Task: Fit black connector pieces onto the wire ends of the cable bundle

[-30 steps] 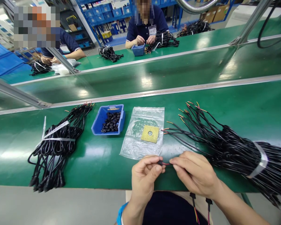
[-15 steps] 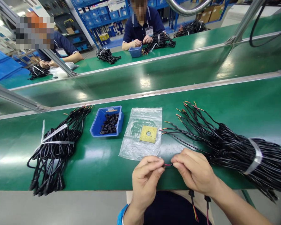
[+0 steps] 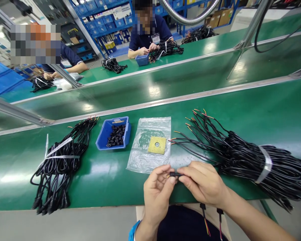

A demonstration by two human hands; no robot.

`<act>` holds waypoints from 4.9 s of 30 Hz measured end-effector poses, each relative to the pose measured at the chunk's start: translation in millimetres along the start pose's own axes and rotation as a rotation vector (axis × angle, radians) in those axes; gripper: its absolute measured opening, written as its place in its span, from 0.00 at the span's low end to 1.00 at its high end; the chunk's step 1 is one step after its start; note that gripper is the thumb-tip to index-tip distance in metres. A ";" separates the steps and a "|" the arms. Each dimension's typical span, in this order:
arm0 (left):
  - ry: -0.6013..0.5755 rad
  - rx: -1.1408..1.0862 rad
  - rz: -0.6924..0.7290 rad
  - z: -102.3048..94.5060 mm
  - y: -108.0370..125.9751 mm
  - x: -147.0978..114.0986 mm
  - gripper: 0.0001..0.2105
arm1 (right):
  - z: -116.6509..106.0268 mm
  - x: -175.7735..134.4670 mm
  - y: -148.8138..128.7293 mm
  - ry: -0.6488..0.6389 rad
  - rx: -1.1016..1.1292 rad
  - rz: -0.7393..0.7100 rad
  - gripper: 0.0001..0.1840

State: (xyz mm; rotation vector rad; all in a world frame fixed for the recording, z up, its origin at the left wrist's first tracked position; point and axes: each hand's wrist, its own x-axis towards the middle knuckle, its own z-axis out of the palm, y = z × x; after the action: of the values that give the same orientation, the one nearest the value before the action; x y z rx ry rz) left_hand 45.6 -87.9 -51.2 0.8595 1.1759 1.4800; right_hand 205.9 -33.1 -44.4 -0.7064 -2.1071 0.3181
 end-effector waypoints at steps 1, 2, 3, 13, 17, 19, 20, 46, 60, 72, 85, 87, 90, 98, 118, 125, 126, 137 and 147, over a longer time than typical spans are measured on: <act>0.026 -0.042 -0.038 2.0 -1.1 -0.1 0.11 | -0.9 -0.1 0.5 0.006 0.003 0.003 0.06; 0.043 -0.076 -0.065 3.9 -2.7 -0.3 0.10 | -1.7 -0.2 1.0 0.012 0.003 0.007 0.06; 0.051 -0.106 -0.077 5.5 -4.6 -0.5 0.10 | -2.4 -0.4 1.5 0.022 0.001 0.009 0.06; -0.027 -0.050 0.132 10.0 -15.7 -1.7 0.07 | -4.4 -1.6 -1.4 -0.060 0.070 0.023 0.07; -0.045 0.027 0.193 8.9 -12.9 -1.5 0.09 | -5.6 -2.7 -1.0 -0.104 0.098 0.035 0.08; -0.062 0.051 0.214 8.3 -12.6 -1.7 0.11 | -6.5 -3.3 0.2 -0.131 0.098 0.044 0.08; -0.072 0.063 0.225 8.0 -12.6 -1.8 0.12 | -7.0 -3.4 0.8 -0.142 0.097 0.046 0.09; -0.163 0.242 0.284 8.3 -8.2 1.6 0.10 | -10.4 -13.3 1.8 -0.221 0.151 0.070 0.13; -0.143 0.217 0.230 8.7 -6.4 0.6 0.05 | -11.0 -8.8 1.6 -0.172 0.211 0.081 0.11; -0.151 0.073 0.044 10.6 -4.3 1.7 0.05 | -16.2 -10.8 2.2 -0.154 0.265 0.203 0.06; -0.164 0.237 0.155 11.5 -3.3 4.7 0.07 | -15.2 -7.7 3.7 -0.158 0.294 0.145 0.08; -0.163 0.167 0.097 10.2 -5.0 3.3 0.07 | -15.4 -8.3 4.4 -0.148 0.290 0.154 0.07; -0.156 0.167 0.146 9.7 -6.5 2.5 0.07 | -15.5 -9.9 5.5 -0.160 0.283 0.166 0.08; -0.201 0.333 0.274 10.8 -2.2 2.8 0.10 | -18.0 -14.2 8.4 -0.207 0.304 0.143 0.09; -0.008 -0.141 0.021 -4.7 -2.4 -7.1 0.10 | -25.3 -16.5 7.6 -0.315 0.313 0.229 0.06; -0.010 -0.152 0.033 -7.1 -5.0 -3.4 0.05 | -37.0 -18.8 8.5 -0.465 0.362 0.270 0.06; -0.034 -0.111 0.027 -7.1 -5.4 -4.1 0.05 | -39.6 -19.4 8.5 -0.499 0.374 0.279 0.06; -0.580 0.485 0.024 -1.6 3.5 -2.9 0.14 | -61.1 -18.7 1.2 -0.596 0.428 0.302 0.10; -0.838 0.536 0.013 20.5 11.0 -10.7 0.13 | -52.8 -3.0 -4.7 -0.199 -0.182 0.287 0.11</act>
State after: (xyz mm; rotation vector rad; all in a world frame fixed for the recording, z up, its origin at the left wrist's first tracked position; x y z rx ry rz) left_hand 64.1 -93.5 -34.6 1.6442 0.9014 0.6503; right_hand 248.0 -40.2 -13.0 -1.1298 -2.2418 0.3679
